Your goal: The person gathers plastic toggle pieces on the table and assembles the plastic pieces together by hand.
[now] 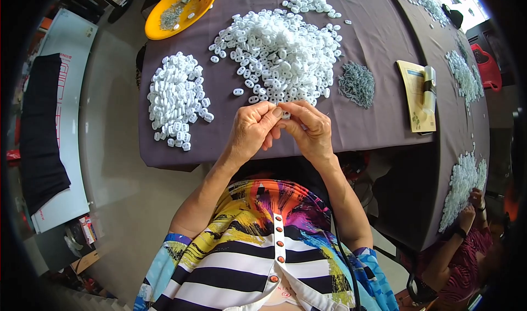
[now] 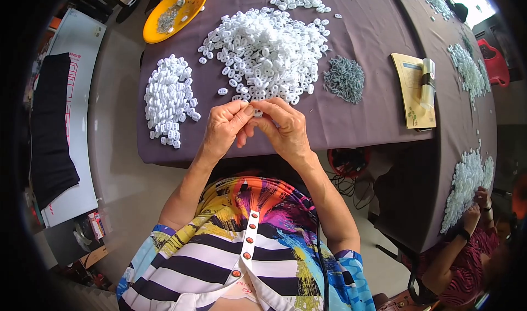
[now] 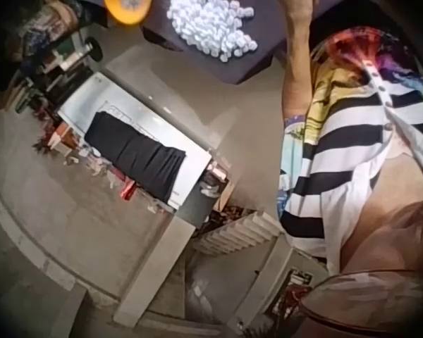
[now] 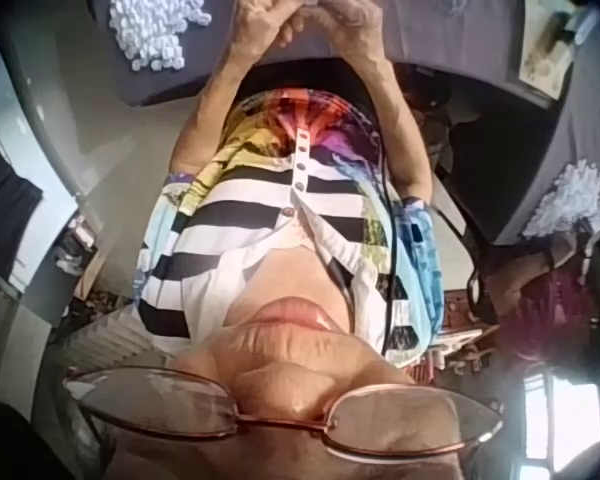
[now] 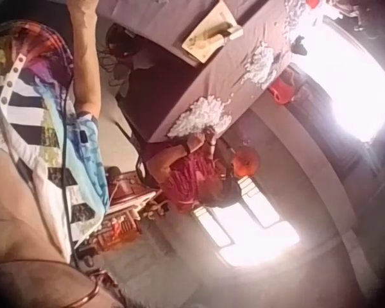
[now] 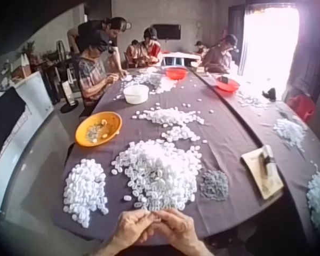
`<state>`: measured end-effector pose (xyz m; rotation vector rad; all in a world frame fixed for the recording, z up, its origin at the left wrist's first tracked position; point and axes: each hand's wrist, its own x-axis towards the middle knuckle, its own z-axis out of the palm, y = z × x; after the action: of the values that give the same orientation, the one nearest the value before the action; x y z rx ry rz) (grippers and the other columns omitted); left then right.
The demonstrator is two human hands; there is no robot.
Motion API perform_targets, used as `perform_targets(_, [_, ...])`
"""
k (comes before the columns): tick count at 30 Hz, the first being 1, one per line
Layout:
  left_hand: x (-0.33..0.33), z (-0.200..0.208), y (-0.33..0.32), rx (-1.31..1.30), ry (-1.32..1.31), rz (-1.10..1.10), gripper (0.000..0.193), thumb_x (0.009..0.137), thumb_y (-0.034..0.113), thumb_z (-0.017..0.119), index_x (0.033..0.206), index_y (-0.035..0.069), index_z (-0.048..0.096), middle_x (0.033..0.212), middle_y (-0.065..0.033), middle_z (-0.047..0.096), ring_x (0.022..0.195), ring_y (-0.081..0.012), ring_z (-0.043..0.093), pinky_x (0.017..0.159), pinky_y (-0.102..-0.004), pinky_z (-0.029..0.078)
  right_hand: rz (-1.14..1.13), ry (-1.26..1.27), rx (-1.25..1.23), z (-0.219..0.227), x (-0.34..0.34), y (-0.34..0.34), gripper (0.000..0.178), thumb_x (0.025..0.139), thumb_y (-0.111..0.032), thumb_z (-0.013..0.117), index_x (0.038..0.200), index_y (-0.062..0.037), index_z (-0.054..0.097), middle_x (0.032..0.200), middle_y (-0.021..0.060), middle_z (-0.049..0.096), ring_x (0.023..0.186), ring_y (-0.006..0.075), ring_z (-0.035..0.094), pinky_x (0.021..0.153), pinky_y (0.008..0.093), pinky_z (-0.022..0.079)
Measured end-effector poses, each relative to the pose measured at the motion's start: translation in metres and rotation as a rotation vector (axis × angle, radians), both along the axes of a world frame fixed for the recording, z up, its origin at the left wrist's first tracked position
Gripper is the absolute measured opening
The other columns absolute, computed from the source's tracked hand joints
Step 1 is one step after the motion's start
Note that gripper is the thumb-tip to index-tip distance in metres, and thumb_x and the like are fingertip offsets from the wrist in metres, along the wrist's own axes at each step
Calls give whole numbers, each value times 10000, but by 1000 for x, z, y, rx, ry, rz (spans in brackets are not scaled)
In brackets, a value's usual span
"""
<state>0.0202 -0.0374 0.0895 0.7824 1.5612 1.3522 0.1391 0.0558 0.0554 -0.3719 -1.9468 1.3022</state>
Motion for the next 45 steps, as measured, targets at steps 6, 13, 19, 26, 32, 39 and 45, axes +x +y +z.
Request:
perform_targets(6, [-6,-19,0,-29,-21,30,291,913,218,481,712,30,576,536,-13,524,375,-44,430,330,-189,330,41,-83,-21,-18,-6,4,250,741,-34,682,984,-8,630,838,61,616,708,111,588,602,229,461])
perform_targets(13, [-7,-48,-8,-64,-117,87,305,914,220,478,704,19,568,554,-34,530,372,-58,432,349,-187,330,49,-153,-46,-34,-11,-3,244,713,-14,685,953,-12,639,770,68,626,675,138,610,615,227,476])
perform_targets(19, [-2,-59,-12,-31,-207,111,299,915,220,477,720,12,568,544,-36,514,374,-75,438,352,-188,345,43,-177,-54,-36,-12,-3,232,722,-8,672,951,-20,640,767,66,629,665,144,629,587,247,487])
perform_targets(26, [1,-60,-3,-17,-293,161,266,913,217,487,772,9,575,574,-40,528,385,-75,442,354,-192,367,-11,-215,-70,-32,-12,0,245,733,15,653,975,-20,633,790,60,620,698,142,620,607,239,483])
perform_targets(32, [-22,-45,-25,-177,-62,168,238,906,198,486,812,0,578,559,-28,526,365,-55,421,327,-194,331,-278,-205,195,-10,18,36,117,728,34,637,827,-28,645,778,69,620,671,140,591,573,254,459])
perform_targets(39, [-64,-39,-64,-365,265,190,264,913,205,459,741,28,551,534,-9,505,373,-47,416,335,-196,332,-503,-606,424,-11,45,92,68,771,-105,616,814,-67,652,765,70,589,715,257,592,636,342,461])
perform_targets(45, [-79,-37,-82,-436,438,287,286,903,213,474,702,20,542,514,-11,496,383,-55,424,346,-214,352,-534,-720,489,-18,35,94,93,778,-161,611,815,-94,663,803,61,592,763,265,594,665,362,463])
